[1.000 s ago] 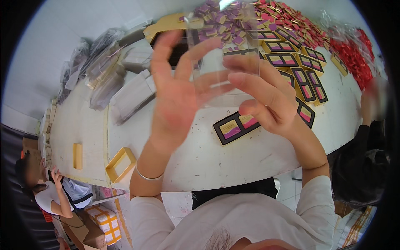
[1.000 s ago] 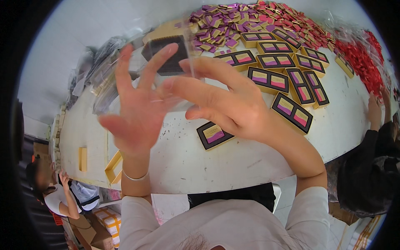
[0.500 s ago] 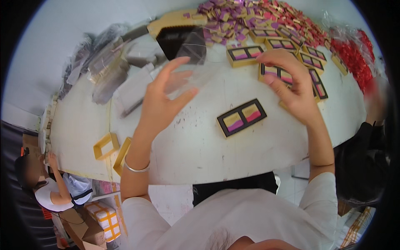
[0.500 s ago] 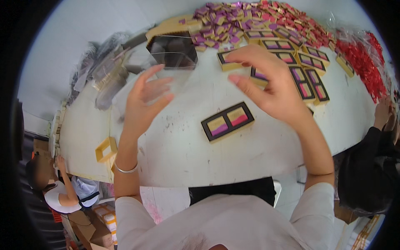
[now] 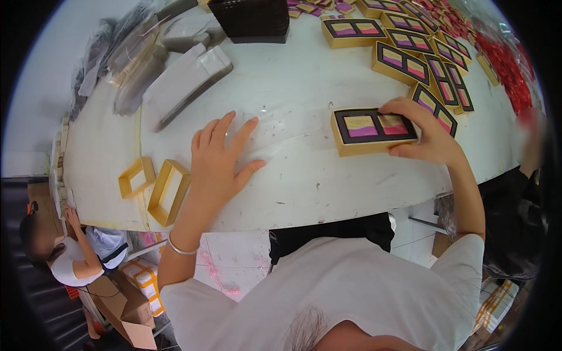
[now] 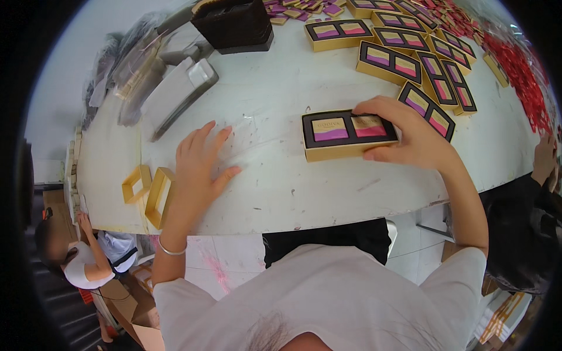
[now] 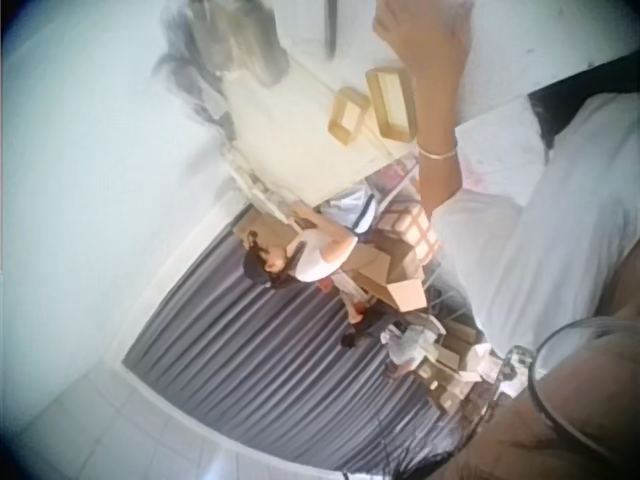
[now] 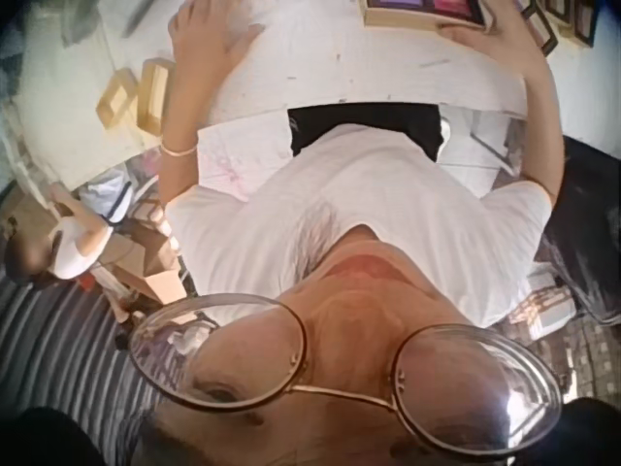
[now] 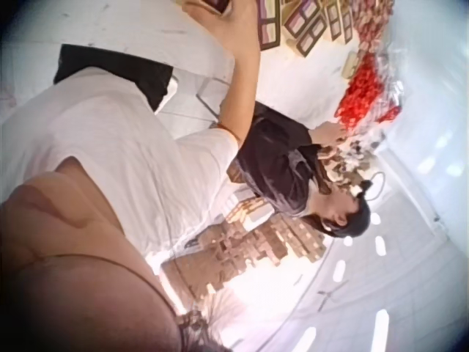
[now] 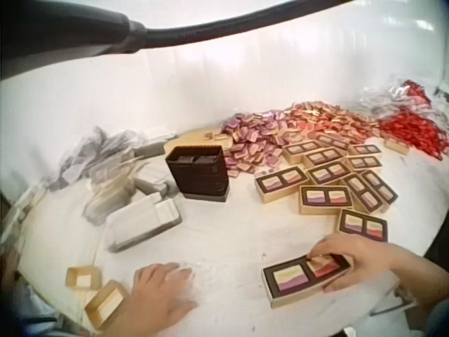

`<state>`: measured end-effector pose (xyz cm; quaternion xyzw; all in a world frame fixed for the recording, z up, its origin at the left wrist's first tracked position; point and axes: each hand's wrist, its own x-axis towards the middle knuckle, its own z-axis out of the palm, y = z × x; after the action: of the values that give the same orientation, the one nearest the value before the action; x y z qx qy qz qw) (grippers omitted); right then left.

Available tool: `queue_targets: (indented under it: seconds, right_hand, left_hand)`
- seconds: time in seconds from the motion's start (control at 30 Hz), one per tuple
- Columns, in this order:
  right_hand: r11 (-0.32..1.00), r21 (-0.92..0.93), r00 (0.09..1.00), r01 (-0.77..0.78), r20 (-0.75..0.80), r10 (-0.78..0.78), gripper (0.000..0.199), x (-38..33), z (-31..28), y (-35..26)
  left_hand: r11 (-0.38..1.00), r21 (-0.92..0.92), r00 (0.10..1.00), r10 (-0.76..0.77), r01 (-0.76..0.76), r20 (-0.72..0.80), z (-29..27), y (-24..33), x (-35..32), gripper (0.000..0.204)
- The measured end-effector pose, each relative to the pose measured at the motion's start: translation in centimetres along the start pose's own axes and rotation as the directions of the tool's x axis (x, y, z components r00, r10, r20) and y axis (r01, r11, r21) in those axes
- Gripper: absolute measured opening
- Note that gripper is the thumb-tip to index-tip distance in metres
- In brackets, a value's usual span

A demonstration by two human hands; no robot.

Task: The person assembles small rectangular cosmetic palettes by placing colored inserts into black trays, covering them with clear plastic lids, and inserting the completed units into gold boxes. The person repeats this sequence multiple times at a workbench with many pre-assembled palettes nearby.

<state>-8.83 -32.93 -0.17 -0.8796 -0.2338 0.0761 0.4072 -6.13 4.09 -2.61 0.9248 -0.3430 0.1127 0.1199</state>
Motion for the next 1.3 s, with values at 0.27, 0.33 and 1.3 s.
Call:
queue_targets:
  seconds: [0.27, 0.33, 1.3]
  right_hand:
    - [0.995, -0.075, 0.965, 0.069, -0.248, -0.086, 0.058, 1.6, 1.0, -1.0]
    - [0.985, -0.121, 0.961, 0.123, -0.232, -0.149, 0.063, 1.8, 1.2, -1.2]
    - [0.868, -0.294, 0.891, 0.399, -0.097, -0.443, 0.072, 0.7, 2.2, -4.4]
  left_hand:
    - [0.840, -0.527, 0.991, -0.122, 0.131, 0.053, 0.4, -0.9, 0.4, 0.074]
    - [0.797, -0.586, 0.989, -0.127, 0.147, 0.076, -0.3, 0.0, 0.6, 0.074]
    - [0.898, -0.436, 0.996, 0.079, -0.056, 0.034, -2.6, 4.1, 3.1, 0.068]
